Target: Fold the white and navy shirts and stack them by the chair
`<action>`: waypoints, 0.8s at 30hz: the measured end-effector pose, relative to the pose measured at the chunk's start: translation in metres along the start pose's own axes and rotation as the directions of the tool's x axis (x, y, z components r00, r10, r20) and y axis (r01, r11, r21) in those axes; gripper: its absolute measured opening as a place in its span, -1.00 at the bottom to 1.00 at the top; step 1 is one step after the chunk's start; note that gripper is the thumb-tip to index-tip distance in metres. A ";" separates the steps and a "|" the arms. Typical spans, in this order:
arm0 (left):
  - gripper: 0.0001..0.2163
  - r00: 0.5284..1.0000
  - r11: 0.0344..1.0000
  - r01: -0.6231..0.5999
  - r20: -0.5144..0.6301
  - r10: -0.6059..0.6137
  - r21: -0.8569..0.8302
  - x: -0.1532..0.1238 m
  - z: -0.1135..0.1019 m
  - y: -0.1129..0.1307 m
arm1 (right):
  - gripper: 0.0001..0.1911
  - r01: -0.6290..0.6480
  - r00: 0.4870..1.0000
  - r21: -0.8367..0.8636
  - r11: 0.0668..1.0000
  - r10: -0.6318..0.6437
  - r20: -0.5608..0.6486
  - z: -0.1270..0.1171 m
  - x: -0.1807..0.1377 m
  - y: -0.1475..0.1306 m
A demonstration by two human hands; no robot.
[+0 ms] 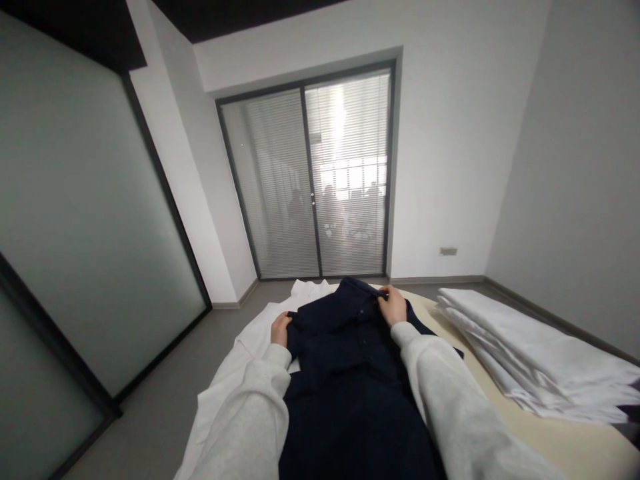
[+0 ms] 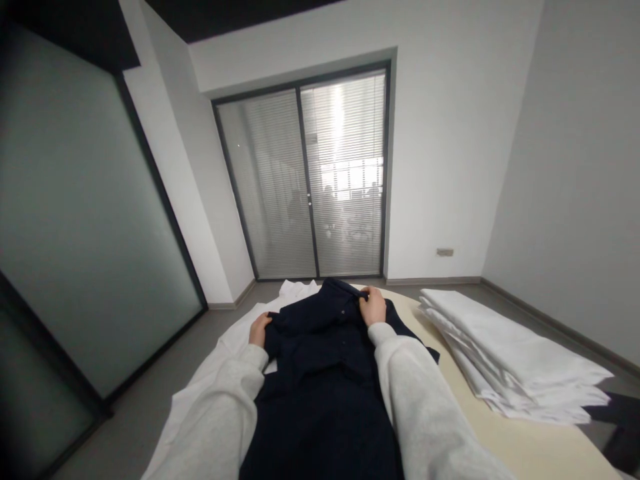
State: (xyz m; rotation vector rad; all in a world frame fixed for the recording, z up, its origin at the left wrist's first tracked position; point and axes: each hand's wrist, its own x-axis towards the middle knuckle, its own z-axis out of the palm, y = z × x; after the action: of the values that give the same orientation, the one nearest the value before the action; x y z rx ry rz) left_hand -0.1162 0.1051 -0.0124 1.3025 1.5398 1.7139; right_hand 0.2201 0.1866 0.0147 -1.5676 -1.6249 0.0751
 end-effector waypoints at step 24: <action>-0.30 0.876 0.940 0.329 0.342 -0.341 0.094 0.002 -0.010 -0.005 | -0.62 0.314 0.491 0.460 0.831 -0.557 0.670 -0.104 -0.133 -0.057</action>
State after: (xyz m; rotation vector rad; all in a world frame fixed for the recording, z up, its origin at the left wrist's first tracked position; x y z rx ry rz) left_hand -0.1268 0.1033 -0.0159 1.1952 1.4786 1.1700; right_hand 0.2169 0.0108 0.0445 -0.8379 -2.5370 0.7930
